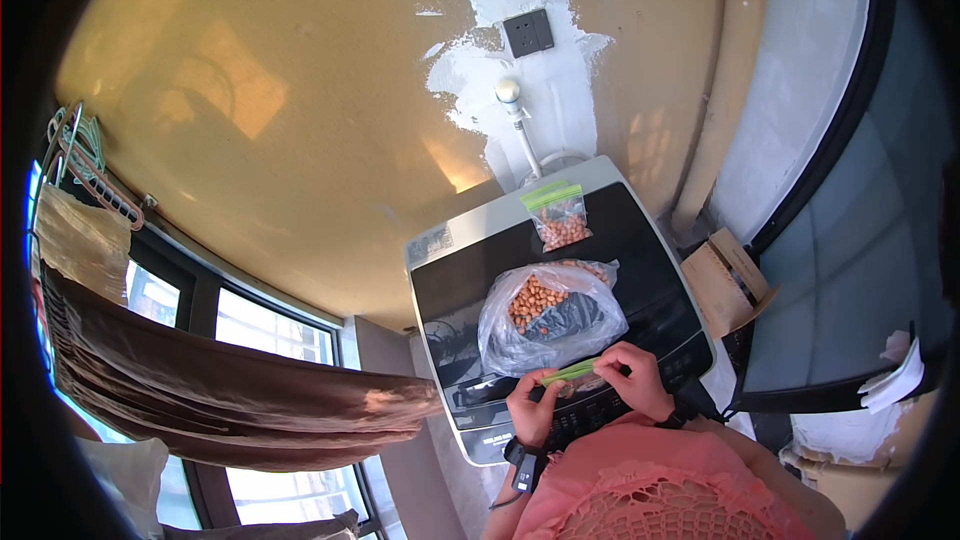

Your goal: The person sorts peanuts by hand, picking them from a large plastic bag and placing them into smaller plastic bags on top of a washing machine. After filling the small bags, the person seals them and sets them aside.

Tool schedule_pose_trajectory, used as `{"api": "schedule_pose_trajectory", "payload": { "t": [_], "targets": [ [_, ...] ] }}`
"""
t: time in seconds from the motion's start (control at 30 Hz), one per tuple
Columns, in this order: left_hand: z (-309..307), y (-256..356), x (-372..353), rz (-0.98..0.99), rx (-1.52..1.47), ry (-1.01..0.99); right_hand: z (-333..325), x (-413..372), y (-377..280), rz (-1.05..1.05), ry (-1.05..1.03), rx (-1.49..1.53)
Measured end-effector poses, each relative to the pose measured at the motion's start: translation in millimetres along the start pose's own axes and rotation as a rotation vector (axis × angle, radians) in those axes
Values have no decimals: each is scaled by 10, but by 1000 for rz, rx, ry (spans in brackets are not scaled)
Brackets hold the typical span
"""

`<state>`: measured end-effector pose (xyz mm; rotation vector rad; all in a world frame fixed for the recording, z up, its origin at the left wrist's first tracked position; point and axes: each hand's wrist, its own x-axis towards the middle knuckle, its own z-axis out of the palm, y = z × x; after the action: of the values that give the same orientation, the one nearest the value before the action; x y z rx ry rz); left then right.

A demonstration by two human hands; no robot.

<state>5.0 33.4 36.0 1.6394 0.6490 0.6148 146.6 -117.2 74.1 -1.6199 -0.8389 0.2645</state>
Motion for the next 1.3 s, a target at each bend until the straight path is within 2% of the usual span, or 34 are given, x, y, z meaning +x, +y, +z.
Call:
{"api": "schedule_pose_trajectory", "payload": {
  "t": [0.1,0.2,0.33,0.5,0.73,0.83,0.9,0.93,1.0,1.1,1.2,1.3],
  "targets": [
    [-24,38,76,-153,-249,-160,-42,48,-37,147,-27,85],
    [20,-33,87,-195,-380,-257,-31,27,84,237,-41,232],
    [90,17,35,-204,-379,-329,-37,36,110,246,-8,359],
    [110,-107,18,-218,-79,-424,-13,43,87,261,32,525],
    [98,-124,-16,-227,-48,-383,-54,88,-8,315,39,550],
    [130,3,-27,-109,-48,-357,-63,86,65,283,-18,563],
    [174,112,-27,56,-23,-277,-71,86,73,252,-45,569],
    [185,146,-32,56,-23,-278,-76,89,67,252,-63,563],
    [194,210,-32,107,-59,-148,-76,93,66,249,-83,557],
    [167,303,-8,139,-90,-101,-61,74,81,259,-73,571],
    [157,209,-33,27,-172,-74,-46,57,79,266,-64,560],
    [142,179,-47,1,-247,-71,-47,42,89,284,-106,612]
  ]
}}
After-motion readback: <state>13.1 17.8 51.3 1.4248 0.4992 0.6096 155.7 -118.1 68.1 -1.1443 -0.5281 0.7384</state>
